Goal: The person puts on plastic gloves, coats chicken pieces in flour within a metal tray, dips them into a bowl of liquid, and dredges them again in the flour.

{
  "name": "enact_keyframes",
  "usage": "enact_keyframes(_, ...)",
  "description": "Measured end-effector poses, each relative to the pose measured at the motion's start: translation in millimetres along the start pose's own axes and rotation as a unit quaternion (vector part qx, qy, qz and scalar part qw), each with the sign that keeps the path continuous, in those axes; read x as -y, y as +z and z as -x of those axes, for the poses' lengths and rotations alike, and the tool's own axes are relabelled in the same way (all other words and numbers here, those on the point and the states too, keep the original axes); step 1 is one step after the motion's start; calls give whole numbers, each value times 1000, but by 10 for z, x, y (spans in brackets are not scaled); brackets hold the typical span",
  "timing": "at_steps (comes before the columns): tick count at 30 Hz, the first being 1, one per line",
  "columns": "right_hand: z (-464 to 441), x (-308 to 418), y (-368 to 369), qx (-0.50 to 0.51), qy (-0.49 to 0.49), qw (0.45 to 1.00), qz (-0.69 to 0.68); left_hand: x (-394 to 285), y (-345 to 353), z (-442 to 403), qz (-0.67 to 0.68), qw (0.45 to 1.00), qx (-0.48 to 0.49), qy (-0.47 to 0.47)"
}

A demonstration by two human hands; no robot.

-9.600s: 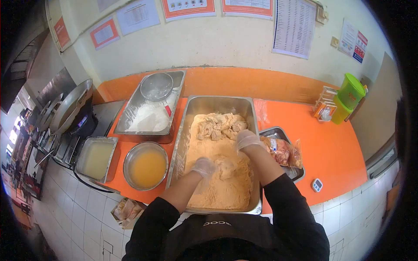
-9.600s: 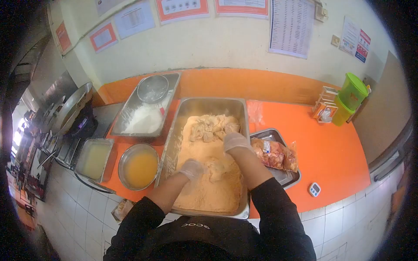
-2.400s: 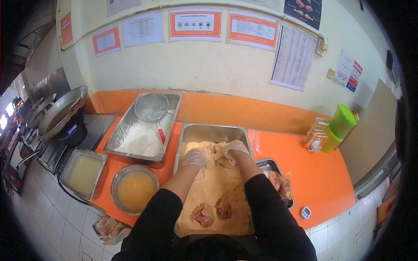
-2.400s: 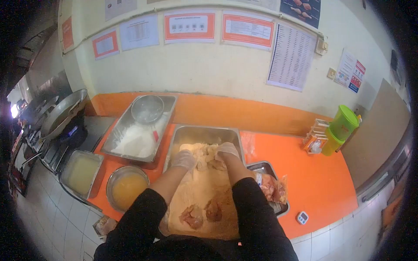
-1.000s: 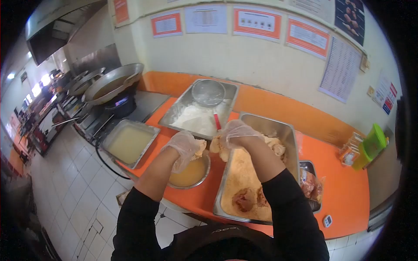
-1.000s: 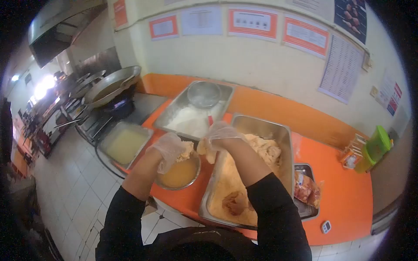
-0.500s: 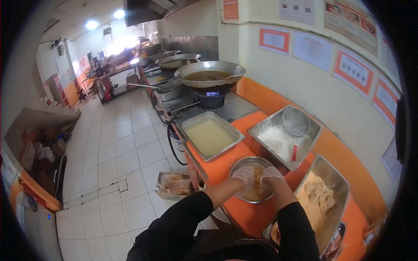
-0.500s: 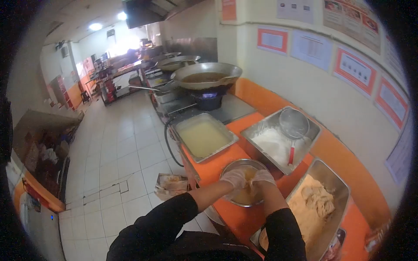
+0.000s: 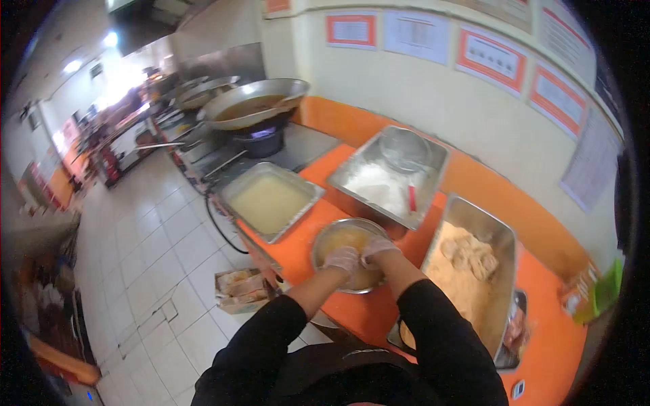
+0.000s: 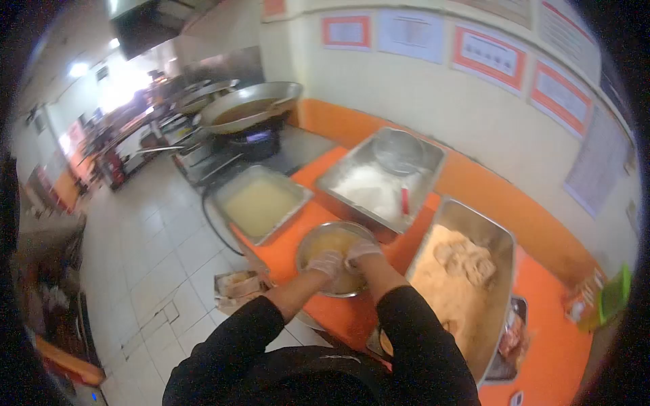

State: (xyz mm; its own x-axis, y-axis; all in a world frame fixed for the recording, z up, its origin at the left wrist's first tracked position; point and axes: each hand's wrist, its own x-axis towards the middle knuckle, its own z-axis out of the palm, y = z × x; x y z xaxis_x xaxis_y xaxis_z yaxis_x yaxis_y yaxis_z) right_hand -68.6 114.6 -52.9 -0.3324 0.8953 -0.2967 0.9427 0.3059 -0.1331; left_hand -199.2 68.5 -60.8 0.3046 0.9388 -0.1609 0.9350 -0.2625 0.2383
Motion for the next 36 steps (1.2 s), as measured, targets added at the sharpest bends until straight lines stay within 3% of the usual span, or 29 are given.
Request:
enact_keyframes(5, 175, -10, -164, 37, -14, 999, 8, 21, 10, -77, 48, 997, 9, -65)
enact_keyframes(8, -126, -173, 62, 5, -14, 1000, 15, 266, 231, -274, 38, 999, -11, -37)
enact_keyframes(11, -127, -239, 19, -28, -21, 999, 28, 596, 463, -527, 57, 991, -109, 49)
enact_keyframes(14, 141, -146, -398, -29, -36, 999, 26, 255, -470, -120, -146, 982, 104, 62)
enact_keyframes(16, 331, -82, -613, -50, -24, 998, 5, -6, -968, 278, -93, 990, 109, 3)
enact_keyframes(18, 393, -74, -625, -82, -16, 996, 3, -15, -1086, 313, -102, 990, 98, 0)
enact_keyframes(20, 308, -129, -503, -128, -12, 992, 19, 99, -1049, 163, -160, 983, 82, 39)
enact_keyframes(23, 509, -51, -611, -111, -97, 985, 91, 121, -1088, 62, -202, 973, 92, 58)
enact_keyframes(26, 481, -133, -511, -111, -109, 975, 159, 137, -1086, -45, -294, 943, 77, 136)
enact_keyframes(30, 1109, -248, -883, -213, -50, 968, 123, -163, -1165, -65, -175, 980, -24, 92)
enact_keyframes(31, 1199, -369, -961, -230, -41, 961, 151, -496, -1481, 221, -166, 978, -37, 118)
enact_keyframes(35, 1722, -925, -1150, -277, 4, 948, 156, -1013, -1496, 225, 28, 983, -117, 136)
enact_keyframes(36, 2000, -942, -1230, -214, 63, 971, 89, -1179, -1525, 276, -38, 971, -104, 212)
